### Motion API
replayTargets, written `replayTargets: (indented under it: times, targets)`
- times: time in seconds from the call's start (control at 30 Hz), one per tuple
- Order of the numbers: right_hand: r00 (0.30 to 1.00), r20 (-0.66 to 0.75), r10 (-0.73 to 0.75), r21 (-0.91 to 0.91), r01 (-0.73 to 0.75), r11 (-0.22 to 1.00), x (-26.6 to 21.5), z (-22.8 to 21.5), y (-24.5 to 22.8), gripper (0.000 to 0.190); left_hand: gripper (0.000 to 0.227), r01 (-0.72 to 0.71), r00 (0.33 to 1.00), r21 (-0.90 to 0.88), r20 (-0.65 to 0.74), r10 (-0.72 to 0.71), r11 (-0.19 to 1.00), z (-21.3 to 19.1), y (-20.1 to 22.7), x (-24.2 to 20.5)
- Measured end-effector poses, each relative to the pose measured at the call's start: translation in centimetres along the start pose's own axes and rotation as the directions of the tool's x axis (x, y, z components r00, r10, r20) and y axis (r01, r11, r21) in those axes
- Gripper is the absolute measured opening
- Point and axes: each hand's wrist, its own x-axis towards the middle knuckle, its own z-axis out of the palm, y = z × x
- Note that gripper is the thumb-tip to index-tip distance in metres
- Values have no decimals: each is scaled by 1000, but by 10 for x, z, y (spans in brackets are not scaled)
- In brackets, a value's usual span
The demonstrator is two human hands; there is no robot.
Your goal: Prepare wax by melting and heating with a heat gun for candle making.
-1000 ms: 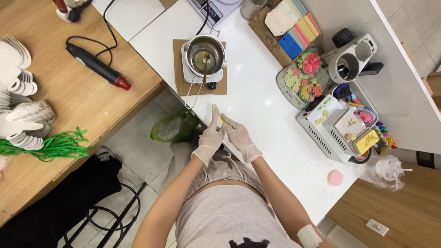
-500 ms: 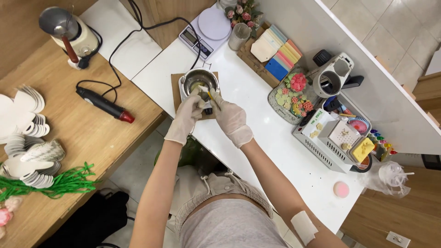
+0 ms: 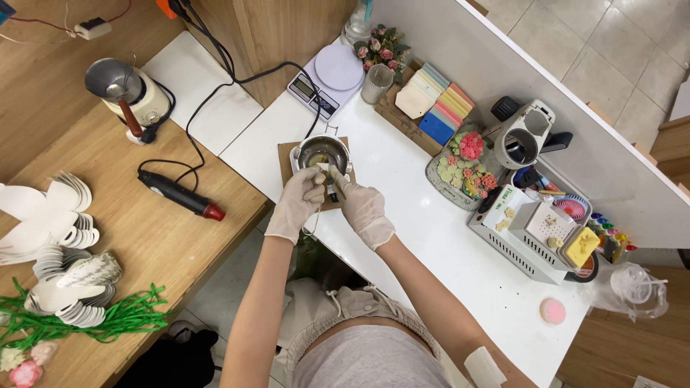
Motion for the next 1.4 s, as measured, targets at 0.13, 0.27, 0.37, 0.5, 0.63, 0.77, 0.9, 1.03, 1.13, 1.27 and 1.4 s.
replayTargets:
  times: [0.13,0.27,0.37,0.5,0.63,0.77,0.9,1.03,1.13,1.27,1.4]
  targets:
    - [998,2,65,-18,-65,998,1,1,2,41,11,4,998,-4,-59,-5,1000,26,12,-20]
    - [996,-90,-14,-11,13,1000,1,-12,-6,42,10,-10,999,3,-34,10,1000,15,11,-12]
    - [998,-55,-23,-63,20,998,1,-8,2,45,18,14,1000,8,-17,-13,1000,33,16,-24]
    - [996,-91,8,-84,-16,996,1,-9,11,43,16,42,991,60,-131,-34,997,37,19,-27]
    - [989,-150,11,-10,-12,1000,1,-24,-5,47,20,85,995,-107,-41,-90,991,29,20,-24]
    - [998,-3,69,-73,-69,995,-2,-16,0,49,31,90,995,-304,-17,-100,948,42,20,-37]
    - [994,-8,109,35,-109,993,-1,-29,-10,49,44,134,991,-426,39,-130,895,36,26,-33]
    - [999,23,25,-38,-25,999,-5,-14,3,52,40,107,994,-396,57,-92,912,27,21,-30]
    - [963,94,252,117,-262,958,-6,-12,12,48,44,-40,998,-200,40,49,979,0,8,-21]
    - [769,461,443,603,-637,480,-19,2,30,45,60,-172,724,807,-286,628,565,-62,-30,-6]
    - [828,340,445,403,-556,726,-14,-23,9,47,63,166,874,709,-428,230,686,-78,-58,-1]
